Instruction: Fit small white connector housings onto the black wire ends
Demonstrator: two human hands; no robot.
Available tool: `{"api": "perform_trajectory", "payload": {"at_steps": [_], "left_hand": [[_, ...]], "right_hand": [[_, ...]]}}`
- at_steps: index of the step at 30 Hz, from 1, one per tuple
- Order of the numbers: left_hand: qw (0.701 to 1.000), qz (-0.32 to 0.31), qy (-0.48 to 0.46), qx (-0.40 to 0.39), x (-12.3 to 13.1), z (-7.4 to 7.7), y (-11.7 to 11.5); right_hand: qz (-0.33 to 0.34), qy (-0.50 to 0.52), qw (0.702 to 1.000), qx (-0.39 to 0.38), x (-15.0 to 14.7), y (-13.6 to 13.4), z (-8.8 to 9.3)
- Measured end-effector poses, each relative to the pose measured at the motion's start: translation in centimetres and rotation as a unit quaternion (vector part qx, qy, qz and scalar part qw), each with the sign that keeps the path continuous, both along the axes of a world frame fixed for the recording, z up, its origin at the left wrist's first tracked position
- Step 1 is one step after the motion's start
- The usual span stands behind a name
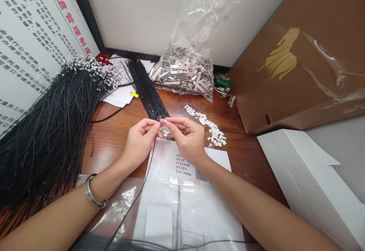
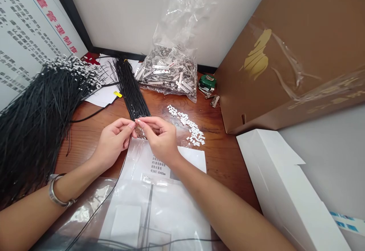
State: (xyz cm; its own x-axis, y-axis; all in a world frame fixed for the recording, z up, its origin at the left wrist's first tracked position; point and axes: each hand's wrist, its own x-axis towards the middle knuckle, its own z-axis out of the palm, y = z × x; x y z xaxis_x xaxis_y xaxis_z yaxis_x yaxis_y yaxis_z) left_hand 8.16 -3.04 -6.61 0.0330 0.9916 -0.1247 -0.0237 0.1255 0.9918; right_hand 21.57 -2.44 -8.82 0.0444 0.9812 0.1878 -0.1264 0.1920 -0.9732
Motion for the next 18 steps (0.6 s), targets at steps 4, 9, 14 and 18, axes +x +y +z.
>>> {"api": "perform_trajectory", "payload": {"at_steps": [4, 9, 14, 18], "left_hand": [[1.000, -0.004, 0.017, 0.014, -0.06, -0.13, 0.01], [1.000, -0.005, 0.010, 0.017, -0.15, -0.13, 0.01], [1.000, 0.001, -0.013, 0.017, -0.13, -0.25, 0.05], [1.000, 0.005, -0.014, 0.016, -0.12, -0.46, 0.08]], "right_hand": [[0.005, -0.001, 1.000, 0.000, 0.06, -0.02, 0.07], [0.007, -0.004, 1.000, -0.013, 0.13, 0.01, 0.05], [-0.002, 0.005, 1.000, -0.016, 0.08, -0.03, 0.05], [-0.014, 0.008, 1.000, -0.011, 0.00, -0.03, 0.05]]}}
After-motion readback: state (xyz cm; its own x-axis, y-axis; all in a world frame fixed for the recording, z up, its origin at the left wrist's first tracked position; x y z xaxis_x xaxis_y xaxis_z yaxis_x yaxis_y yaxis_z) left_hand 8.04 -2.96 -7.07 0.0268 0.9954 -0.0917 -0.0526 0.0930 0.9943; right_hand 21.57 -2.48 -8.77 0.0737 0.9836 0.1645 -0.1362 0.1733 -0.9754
